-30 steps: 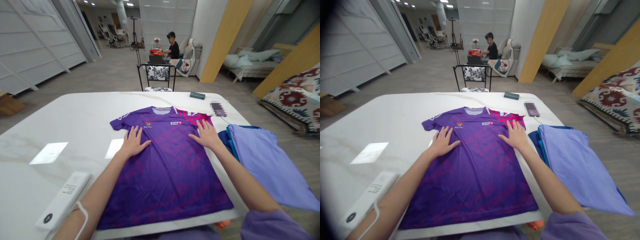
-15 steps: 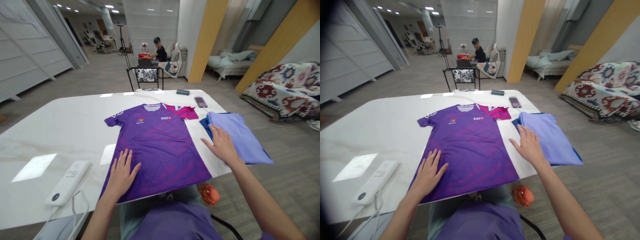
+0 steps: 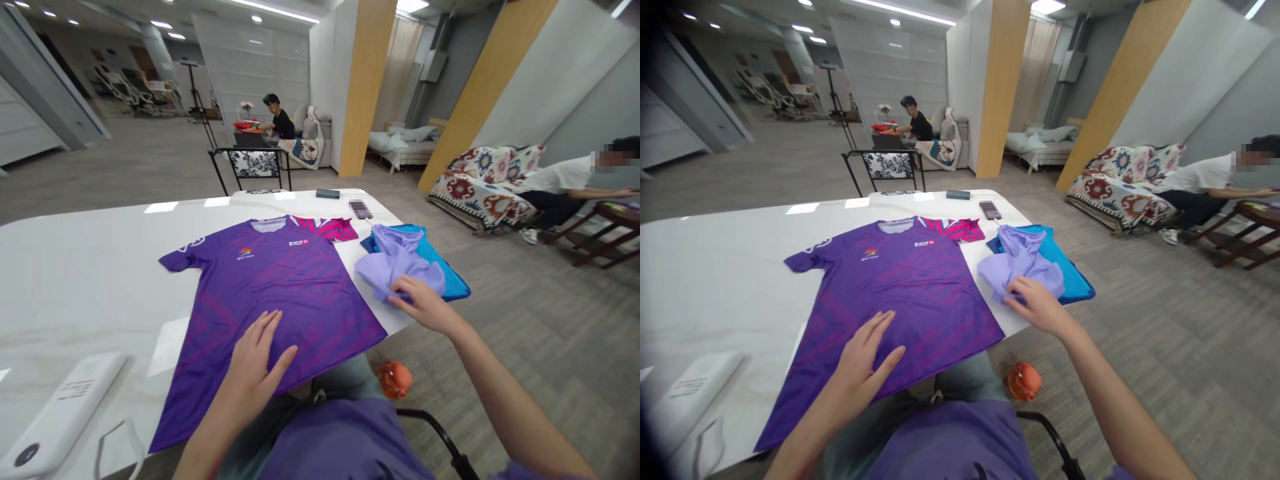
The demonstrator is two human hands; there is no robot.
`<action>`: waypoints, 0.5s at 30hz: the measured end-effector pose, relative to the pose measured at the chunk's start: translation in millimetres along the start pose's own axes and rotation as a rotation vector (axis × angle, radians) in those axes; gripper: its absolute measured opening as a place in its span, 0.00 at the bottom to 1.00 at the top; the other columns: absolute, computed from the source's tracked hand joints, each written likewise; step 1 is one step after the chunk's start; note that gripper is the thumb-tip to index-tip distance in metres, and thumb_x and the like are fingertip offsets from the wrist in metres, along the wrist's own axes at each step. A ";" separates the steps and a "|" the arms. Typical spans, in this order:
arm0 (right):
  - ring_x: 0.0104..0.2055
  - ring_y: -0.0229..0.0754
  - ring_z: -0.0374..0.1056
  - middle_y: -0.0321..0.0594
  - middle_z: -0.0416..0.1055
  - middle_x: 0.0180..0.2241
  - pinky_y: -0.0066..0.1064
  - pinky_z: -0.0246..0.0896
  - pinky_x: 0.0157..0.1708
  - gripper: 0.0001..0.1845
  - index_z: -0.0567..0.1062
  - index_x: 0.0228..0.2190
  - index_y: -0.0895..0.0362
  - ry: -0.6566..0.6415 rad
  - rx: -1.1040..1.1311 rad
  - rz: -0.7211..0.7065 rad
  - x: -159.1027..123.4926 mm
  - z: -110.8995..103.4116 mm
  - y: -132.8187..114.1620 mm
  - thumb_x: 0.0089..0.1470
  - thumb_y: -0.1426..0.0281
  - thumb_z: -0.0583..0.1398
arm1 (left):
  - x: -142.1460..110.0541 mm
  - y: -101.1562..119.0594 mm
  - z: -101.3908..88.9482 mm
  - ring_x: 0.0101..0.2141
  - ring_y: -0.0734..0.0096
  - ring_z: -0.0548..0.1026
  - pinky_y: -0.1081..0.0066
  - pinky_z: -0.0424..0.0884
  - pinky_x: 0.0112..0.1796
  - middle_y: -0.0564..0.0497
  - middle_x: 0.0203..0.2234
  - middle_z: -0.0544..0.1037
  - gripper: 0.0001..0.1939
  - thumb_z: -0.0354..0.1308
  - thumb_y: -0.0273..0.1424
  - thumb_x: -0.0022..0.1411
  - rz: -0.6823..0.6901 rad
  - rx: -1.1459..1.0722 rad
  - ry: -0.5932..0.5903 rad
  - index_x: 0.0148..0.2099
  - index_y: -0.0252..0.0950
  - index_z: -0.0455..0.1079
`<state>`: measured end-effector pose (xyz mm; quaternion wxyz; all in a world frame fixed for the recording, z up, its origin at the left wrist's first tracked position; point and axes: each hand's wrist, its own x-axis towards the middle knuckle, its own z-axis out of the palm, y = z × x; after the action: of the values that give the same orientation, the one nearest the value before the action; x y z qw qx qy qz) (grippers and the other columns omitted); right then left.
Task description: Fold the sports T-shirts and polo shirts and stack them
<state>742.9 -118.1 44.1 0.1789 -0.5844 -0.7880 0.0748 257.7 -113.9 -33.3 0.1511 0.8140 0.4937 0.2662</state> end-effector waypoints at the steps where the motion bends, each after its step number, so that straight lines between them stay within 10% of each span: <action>1: 0.59 0.56 0.77 0.48 0.80 0.55 0.48 0.72 0.61 0.22 0.81 0.52 0.48 -0.078 0.031 -0.065 -6.0 2.4 -12.9 0.77 0.46 0.58 | 1.0 6.2 2.3 0.78 0.44 0.66 0.38 0.70 0.74 0.45 0.78 0.70 0.39 0.56 0.52 0.80 0.007 -0.014 -0.018 0.86 0.55 0.55; 9: 0.69 0.71 0.69 0.63 0.68 0.71 0.57 0.70 0.66 0.46 0.68 0.74 0.58 0.070 -0.320 0.391 -5.5 43.7 2.0 0.69 0.41 0.64 | 0.5 19.4 9.7 0.76 0.42 0.68 0.39 0.71 0.73 0.42 0.77 0.71 0.38 0.56 0.55 0.80 0.010 -0.005 -0.149 0.84 0.49 0.61; 15: 0.57 0.58 0.78 0.50 0.82 0.54 0.45 0.73 0.60 0.20 0.81 0.52 0.53 0.012 -0.068 0.332 43.4 13.8 12.1 0.78 0.54 0.56 | 14.9 36.7 10.5 0.74 0.45 0.71 0.43 0.71 0.73 0.41 0.76 0.72 0.38 0.55 0.56 0.81 0.037 -0.057 -0.191 0.83 0.47 0.61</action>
<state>737.6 -72.0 35.8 0.1487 -0.7127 -0.6816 0.0731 295.8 -117.7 -18.9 0.2153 0.8401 0.4541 0.2042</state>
